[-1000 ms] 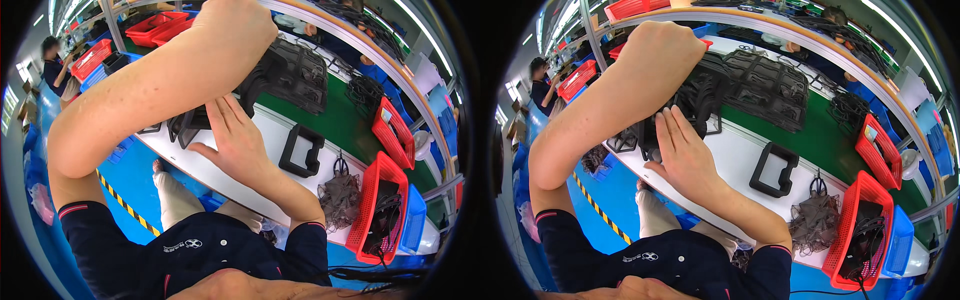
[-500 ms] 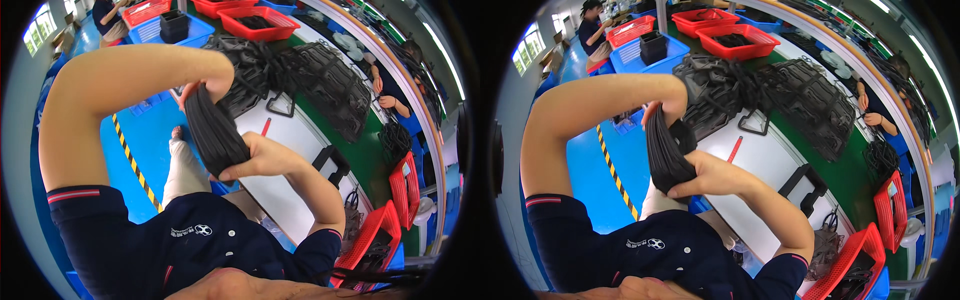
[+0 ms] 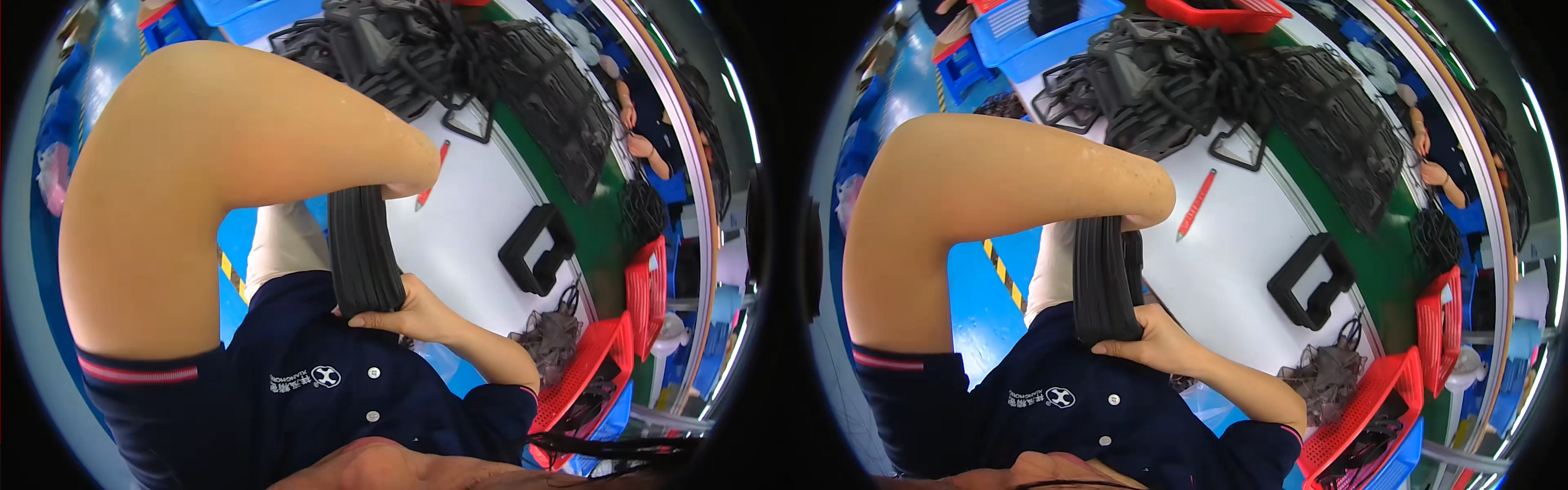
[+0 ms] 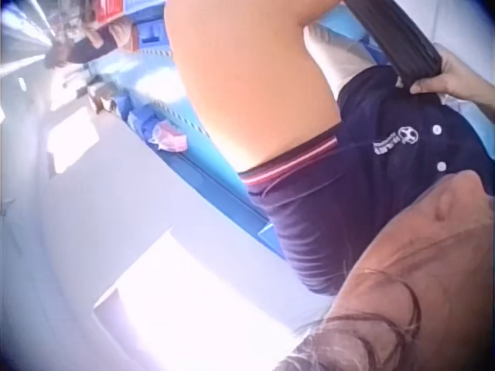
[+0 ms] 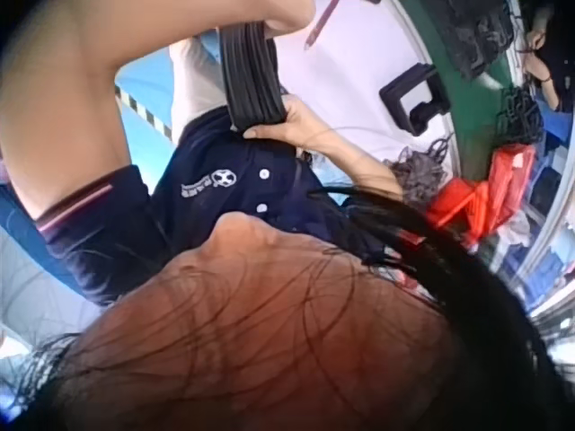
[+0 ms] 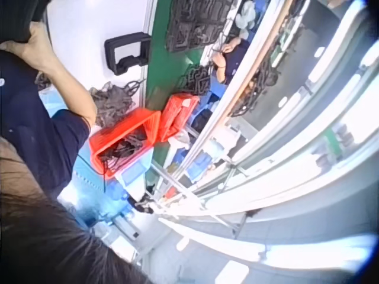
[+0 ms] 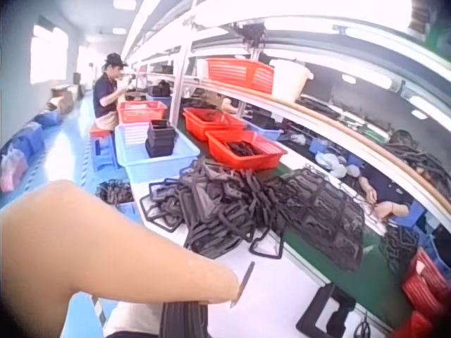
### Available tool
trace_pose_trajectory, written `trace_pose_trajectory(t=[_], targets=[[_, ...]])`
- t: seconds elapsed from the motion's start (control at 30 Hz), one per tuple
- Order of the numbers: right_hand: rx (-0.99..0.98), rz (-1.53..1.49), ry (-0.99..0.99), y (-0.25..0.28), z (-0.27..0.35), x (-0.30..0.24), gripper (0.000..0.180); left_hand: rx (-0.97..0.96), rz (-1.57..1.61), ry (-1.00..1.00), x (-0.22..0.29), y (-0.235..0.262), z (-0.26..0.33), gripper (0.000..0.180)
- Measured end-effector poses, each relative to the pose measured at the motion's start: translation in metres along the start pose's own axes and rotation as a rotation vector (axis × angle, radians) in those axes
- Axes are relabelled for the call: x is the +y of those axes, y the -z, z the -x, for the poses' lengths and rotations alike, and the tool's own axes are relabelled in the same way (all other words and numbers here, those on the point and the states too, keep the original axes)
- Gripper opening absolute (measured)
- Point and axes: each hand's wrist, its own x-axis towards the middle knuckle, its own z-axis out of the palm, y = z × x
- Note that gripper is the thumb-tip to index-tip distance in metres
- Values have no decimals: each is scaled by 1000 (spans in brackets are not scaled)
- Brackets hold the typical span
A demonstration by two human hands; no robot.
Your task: The person is inspecting and trimming plastic frame components using a tool.
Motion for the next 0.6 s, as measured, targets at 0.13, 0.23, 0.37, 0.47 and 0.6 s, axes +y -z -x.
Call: trace_pose_trajectory(t=[0.13, 0.23, 0.37, 0.47, 0.6], targets=[[165, 18, 209, 20, -7, 34, 18, -20, -201, -32, -9, 34, -7, 28], [194, -70, 223, 38, -1, 45, 18, -73, -300, -51, -11, 52, -19, 32], [140, -108, 239, 54, 13, 36, 18, -16, -143, 25, -18, 73, -6, 37], [5, -69, 238, 74, 21, 19, 20, 476, 399, -103, -37, 71, 25, 56], [-178, -181, 162, 95, 30, -12, 24, 501, 1087, -782, -58, 21, 35, 49]])
